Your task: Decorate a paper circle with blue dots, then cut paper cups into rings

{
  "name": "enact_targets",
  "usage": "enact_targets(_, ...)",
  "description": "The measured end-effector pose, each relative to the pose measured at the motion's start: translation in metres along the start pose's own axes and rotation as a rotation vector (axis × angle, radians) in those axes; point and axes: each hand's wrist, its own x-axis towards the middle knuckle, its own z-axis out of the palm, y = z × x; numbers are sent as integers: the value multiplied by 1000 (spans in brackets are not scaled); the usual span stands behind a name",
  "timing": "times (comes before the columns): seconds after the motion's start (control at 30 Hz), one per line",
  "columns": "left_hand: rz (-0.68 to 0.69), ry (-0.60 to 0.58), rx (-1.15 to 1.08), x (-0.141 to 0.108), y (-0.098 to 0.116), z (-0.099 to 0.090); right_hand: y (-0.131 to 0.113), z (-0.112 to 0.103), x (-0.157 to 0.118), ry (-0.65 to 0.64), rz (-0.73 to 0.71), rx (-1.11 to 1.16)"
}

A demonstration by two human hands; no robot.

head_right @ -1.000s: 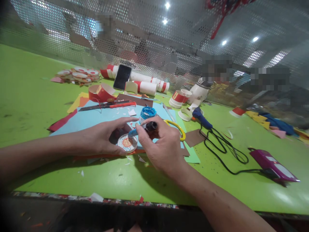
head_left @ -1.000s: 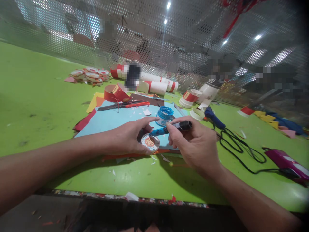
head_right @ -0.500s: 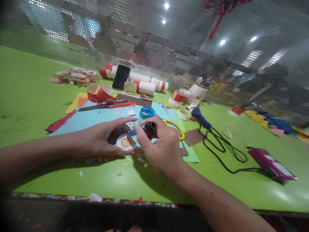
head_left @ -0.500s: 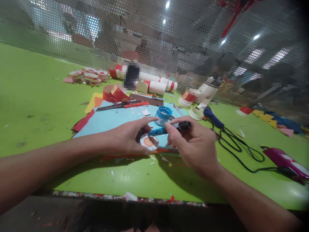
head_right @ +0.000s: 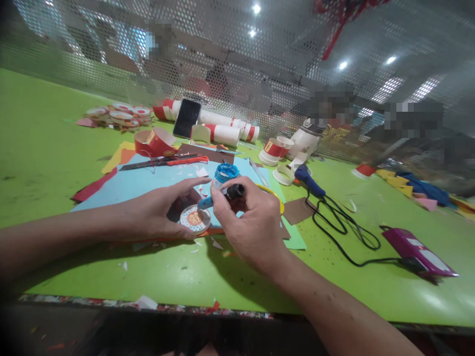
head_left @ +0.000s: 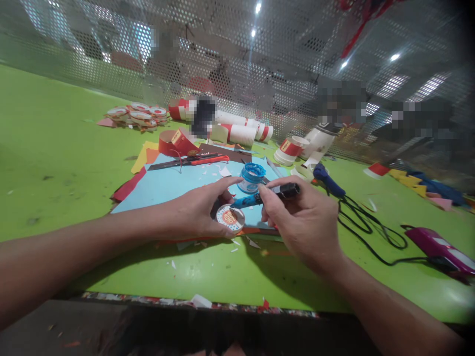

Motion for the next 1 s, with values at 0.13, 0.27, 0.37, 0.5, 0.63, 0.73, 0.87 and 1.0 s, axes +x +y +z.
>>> enact_targets(0.13,-12,14,-9,0,1,0,0,0,0,-12,-2,-5)
enact_targets(0.27,14,4,1,0,1,0,1,1,1,-17,-19,-11)
enact_targets(0.37,11,-1,4,1,2,0,2,1,1,-21,-22,-16)
enact_targets(0.5,17,5,13,0,2,0,3,2,1,-23,-35,-19)
enact_targets(0.63,6,4,33,0,2,-1,4,1,2,-22,-28,-28)
enact_targets(0.73,-2,-4,33,0,2,-1,5,1,2,-25,-29,-34)
enact_targets(0.87,-1,0,37,0,2,0,4,1,1,-37,-35,-21)
enact_targets(1.0,2,-7,15,-1,0,-1,2,0,0,-54,-80,-29)
